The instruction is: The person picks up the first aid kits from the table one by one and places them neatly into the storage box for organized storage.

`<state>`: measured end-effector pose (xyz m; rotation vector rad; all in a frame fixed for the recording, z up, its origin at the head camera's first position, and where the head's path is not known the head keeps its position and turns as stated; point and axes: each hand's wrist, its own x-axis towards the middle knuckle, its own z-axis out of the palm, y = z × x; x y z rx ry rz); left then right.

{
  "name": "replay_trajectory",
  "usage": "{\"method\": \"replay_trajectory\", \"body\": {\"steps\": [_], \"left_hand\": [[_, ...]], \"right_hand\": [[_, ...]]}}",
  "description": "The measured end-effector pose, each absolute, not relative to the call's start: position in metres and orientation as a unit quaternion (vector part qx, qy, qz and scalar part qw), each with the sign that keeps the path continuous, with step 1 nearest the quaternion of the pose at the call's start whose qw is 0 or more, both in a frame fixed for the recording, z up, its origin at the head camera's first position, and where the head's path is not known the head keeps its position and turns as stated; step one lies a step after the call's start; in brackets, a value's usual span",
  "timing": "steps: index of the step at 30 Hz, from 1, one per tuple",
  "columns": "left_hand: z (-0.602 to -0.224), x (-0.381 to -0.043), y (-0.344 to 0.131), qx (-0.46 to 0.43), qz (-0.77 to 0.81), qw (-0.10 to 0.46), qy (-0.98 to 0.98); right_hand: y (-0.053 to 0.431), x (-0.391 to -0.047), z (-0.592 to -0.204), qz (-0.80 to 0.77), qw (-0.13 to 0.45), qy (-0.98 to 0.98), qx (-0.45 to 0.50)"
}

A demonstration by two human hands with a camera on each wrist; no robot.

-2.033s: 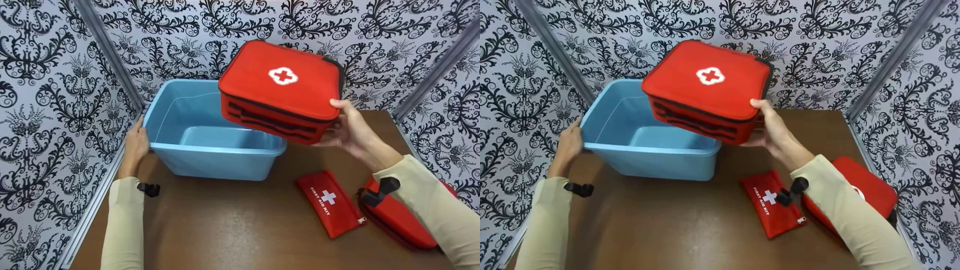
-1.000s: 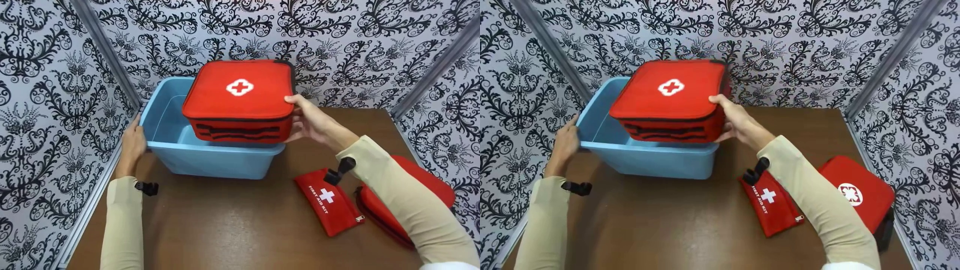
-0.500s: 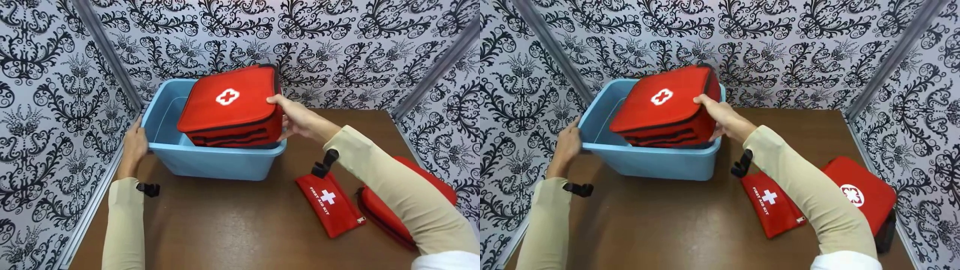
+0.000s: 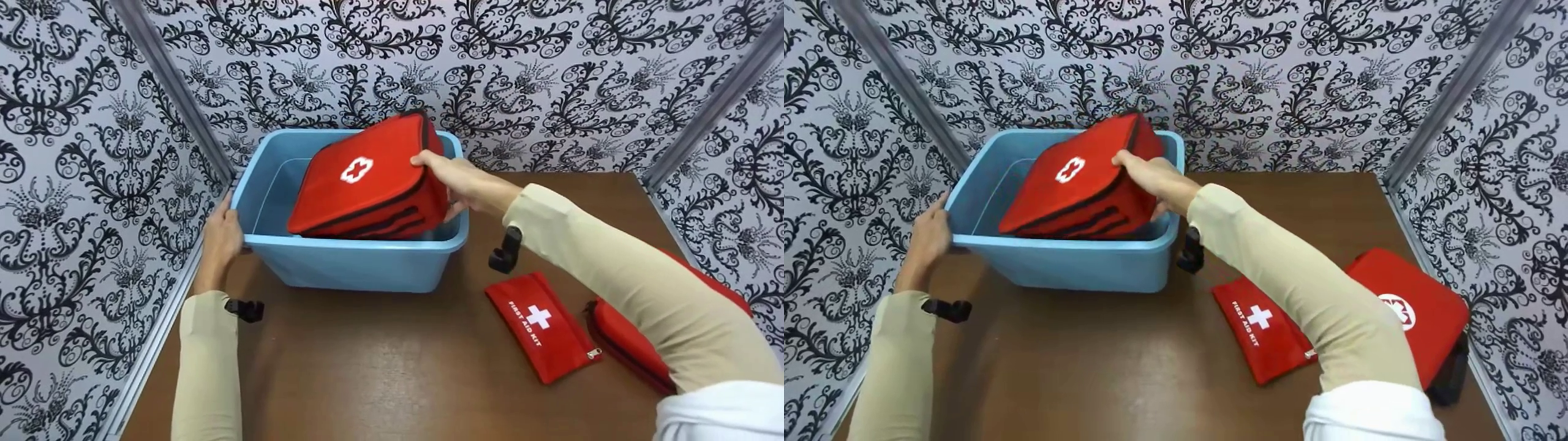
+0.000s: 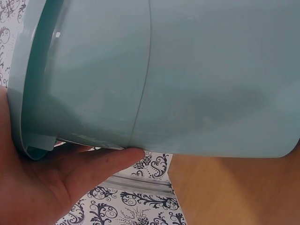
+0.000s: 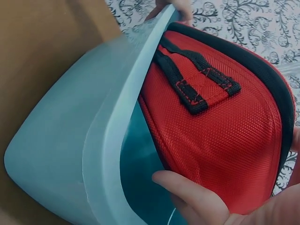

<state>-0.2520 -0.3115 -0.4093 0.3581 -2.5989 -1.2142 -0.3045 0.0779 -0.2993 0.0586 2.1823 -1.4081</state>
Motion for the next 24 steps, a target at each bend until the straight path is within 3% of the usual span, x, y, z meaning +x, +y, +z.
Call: {"method": "replay_trajectory", "body": {"steps": [13,24], "left_hand": [[-0.409,-0.251,-0.315,0.119,-0.427,0.115,-0.889],[-0.411,-0.253,-0.31,0.131,-0.414,0.151,-0.888]], "right_hand": [[0.068,-0.313,-0.301,-0.437,0.266,0.858,0.049],[0.052,-0.319,-0.314,-0.488,0.298,0.818,0.059]]}}
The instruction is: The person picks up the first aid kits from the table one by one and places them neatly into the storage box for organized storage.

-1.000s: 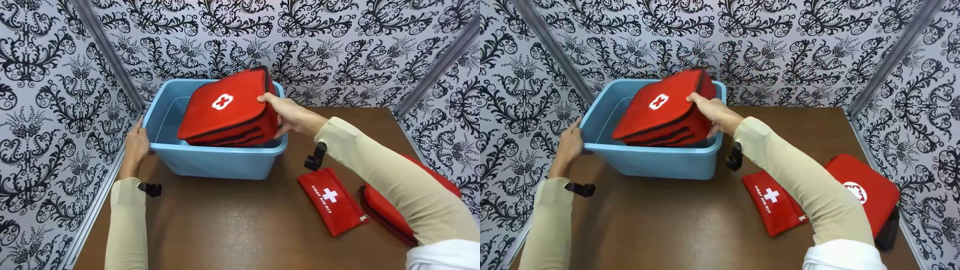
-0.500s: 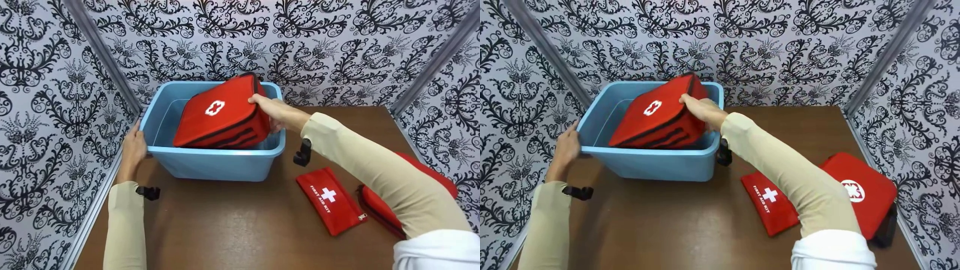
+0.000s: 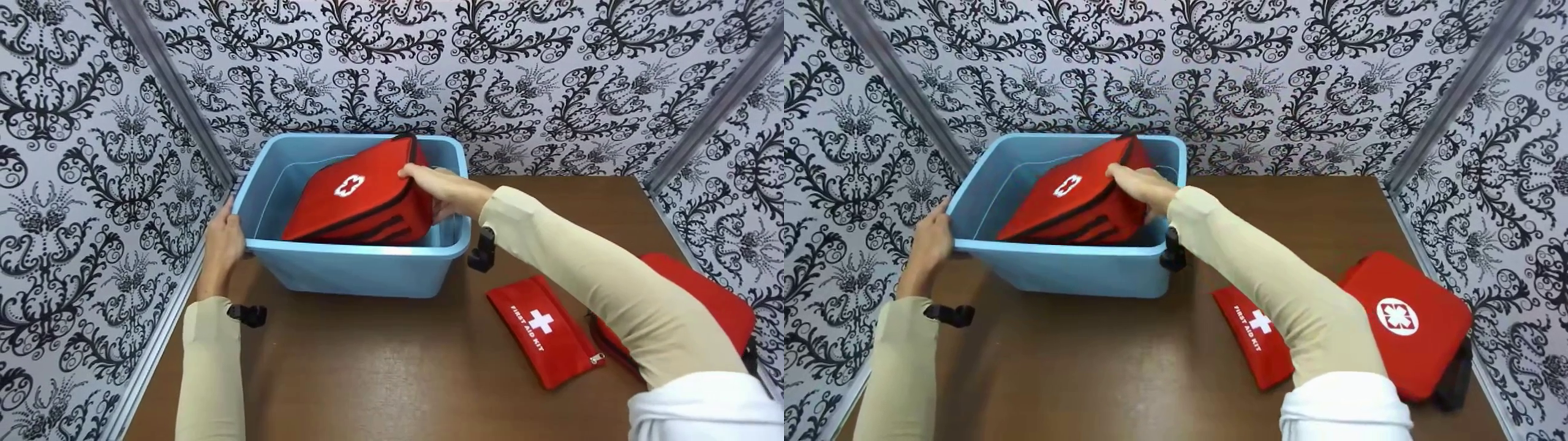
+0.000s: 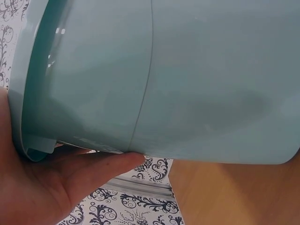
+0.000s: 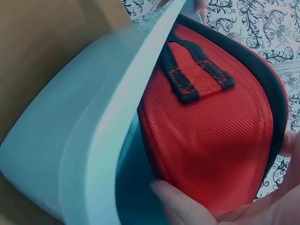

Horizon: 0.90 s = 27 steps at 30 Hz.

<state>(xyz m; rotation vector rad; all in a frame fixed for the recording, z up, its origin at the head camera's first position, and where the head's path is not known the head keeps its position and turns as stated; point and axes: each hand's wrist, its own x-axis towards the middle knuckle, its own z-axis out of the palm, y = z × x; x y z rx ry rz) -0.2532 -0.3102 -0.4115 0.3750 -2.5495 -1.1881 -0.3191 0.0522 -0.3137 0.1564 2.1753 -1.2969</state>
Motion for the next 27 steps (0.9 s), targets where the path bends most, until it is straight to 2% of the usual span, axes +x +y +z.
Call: {"method": "replay_trajectory", "body": {"steps": [12,27], "left_hand": [[-0.413,-0.252,-0.311,0.133,-0.422,0.131,-0.887],[-0.412,-0.254,-0.311,0.14,-0.419,0.148,-0.885]], "right_hand": [[0.033,-0.328,-0.316,-0.461,0.315,0.828,0.051],[0.005,-0.335,-0.319,-0.435,0.323,0.84,0.0]]}}
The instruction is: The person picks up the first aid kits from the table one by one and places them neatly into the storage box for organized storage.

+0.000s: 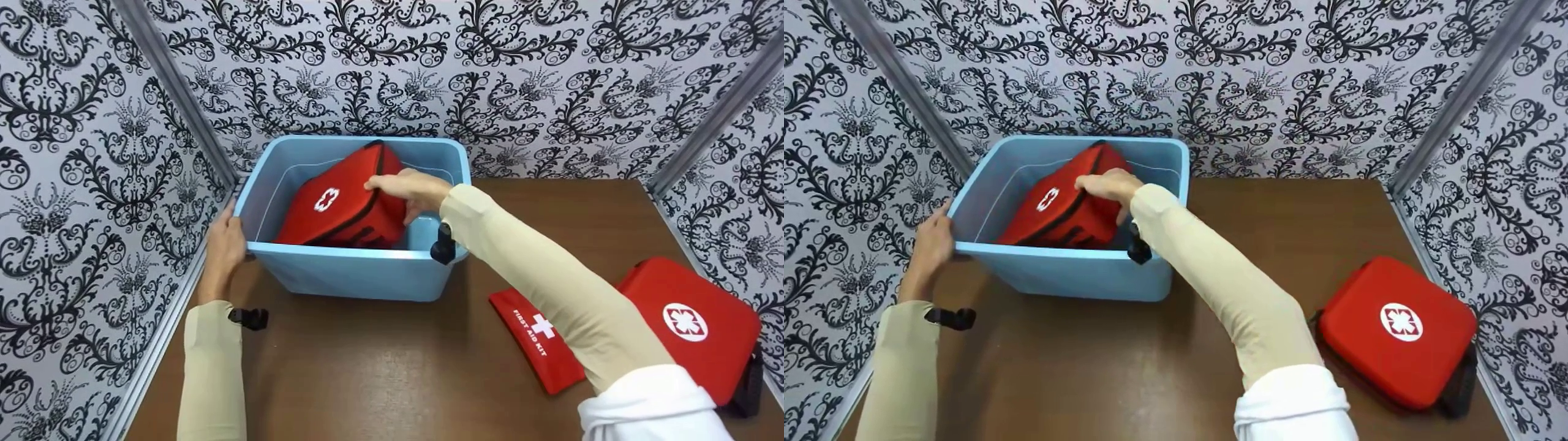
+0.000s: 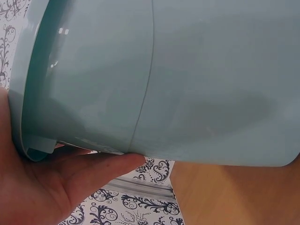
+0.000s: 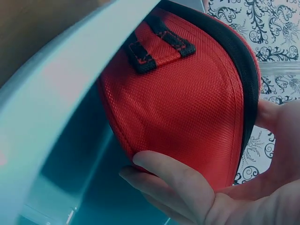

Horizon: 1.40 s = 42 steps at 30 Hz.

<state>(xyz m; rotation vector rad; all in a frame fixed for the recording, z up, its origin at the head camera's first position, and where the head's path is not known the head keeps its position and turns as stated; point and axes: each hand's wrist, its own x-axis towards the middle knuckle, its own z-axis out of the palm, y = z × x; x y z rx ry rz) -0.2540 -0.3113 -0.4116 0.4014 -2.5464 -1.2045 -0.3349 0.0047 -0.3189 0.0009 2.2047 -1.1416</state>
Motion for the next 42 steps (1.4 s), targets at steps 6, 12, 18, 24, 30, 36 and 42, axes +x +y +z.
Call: {"method": "replay_trajectory", "body": {"steps": [6,12,18,24,30,36,42], "left_hand": [[-0.41,-0.255,-0.312,0.139,-0.422,0.143,-0.885],[-0.41,-0.255,-0.311,0.131,-0.418,0.144,-0.887],[-0.408,-0.255,-0.31,0.121,-0.43,0.138,-0.884],[-0.41,-0.254,-0.311,0.127,-0.426,0.135,-0.885],[-0.414,-0.252,-0.313,0.129,-0.423,0.138,-0.886],[-0.414,-0.252,-0.314,0.13,-0.42,0.131,-0.889],[-0.413,-0.253,-0.312,0.126,-0.423,0.138,-0.887]], "right_hand": [[-0.002,-0.34,-0.329,-0.428,0.335,0.839,-0.004],[-0.007,-0.343,-0.337,-0.427,0.34,0.838,-0.004],[-0.011,-0.343,-0.333,-0.413,0.329,0.849,-0.008],[-0.018,-0.343,-0.331,-0.392,0.328,0.859,-0.024],[-0.022,-0.343,-0.331,-0.382,0.363,0.849,-0.033],[-0.021,-0.348,-0.332,-0.343,0.408,0.846,-0.035],[-0.012,-0.359,-0.329,-0.297,0.46,0.834,-0.06]]}}
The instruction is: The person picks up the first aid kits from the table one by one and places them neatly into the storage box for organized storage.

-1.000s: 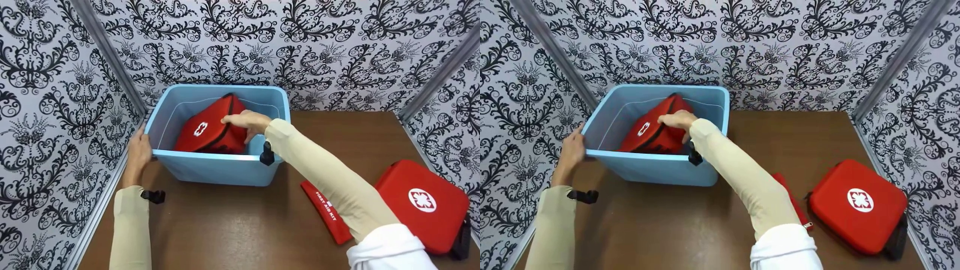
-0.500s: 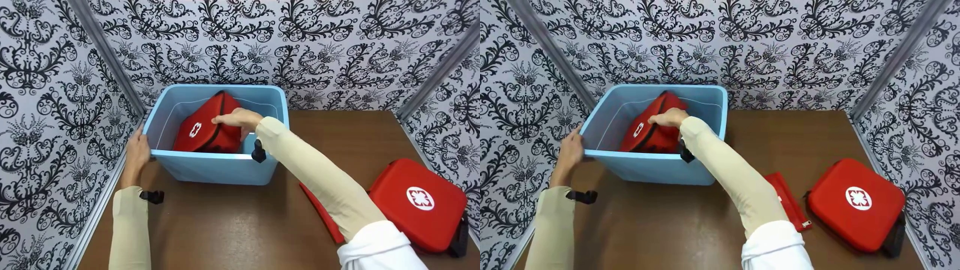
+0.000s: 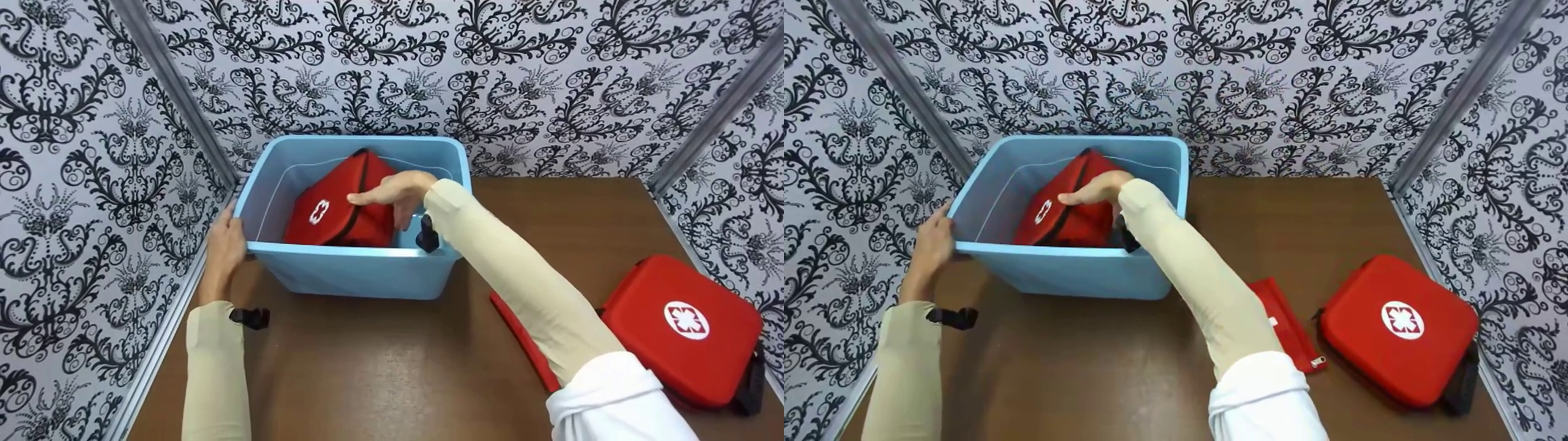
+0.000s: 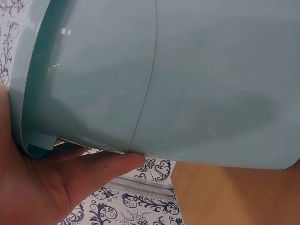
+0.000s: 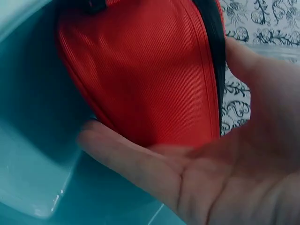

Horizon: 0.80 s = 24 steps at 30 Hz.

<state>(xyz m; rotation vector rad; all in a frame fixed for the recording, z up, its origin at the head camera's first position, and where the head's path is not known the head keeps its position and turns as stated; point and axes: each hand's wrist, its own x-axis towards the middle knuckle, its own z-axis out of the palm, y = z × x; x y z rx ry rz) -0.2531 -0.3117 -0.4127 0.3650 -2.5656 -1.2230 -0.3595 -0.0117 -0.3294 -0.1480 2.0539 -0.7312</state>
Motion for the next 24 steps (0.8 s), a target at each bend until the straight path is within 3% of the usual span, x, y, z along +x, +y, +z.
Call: {"method": "replay_trajectory", "body": {"steps": [8,15,24], "left_hand": [[-0.413,-0.255,-0.311,0.117,-0.428,0.132,-0.887],[-0.413,-0.256,-0.311,0.116,-0.432,0.149,-0.882],[-0.414,-0.253,-0.314,0.119,-0.435,0.145,-0.881]], "right_hand": [[-0.006,-0.373,-0.337,-0.292,0.504,0.812,-0.04],[-0.007,-0.413,-0.392,-0.37,0.568,0.735,-0.003],[-0.005,-0.392,-0.387,-0.356,0.591,0.724,0.003]]}}
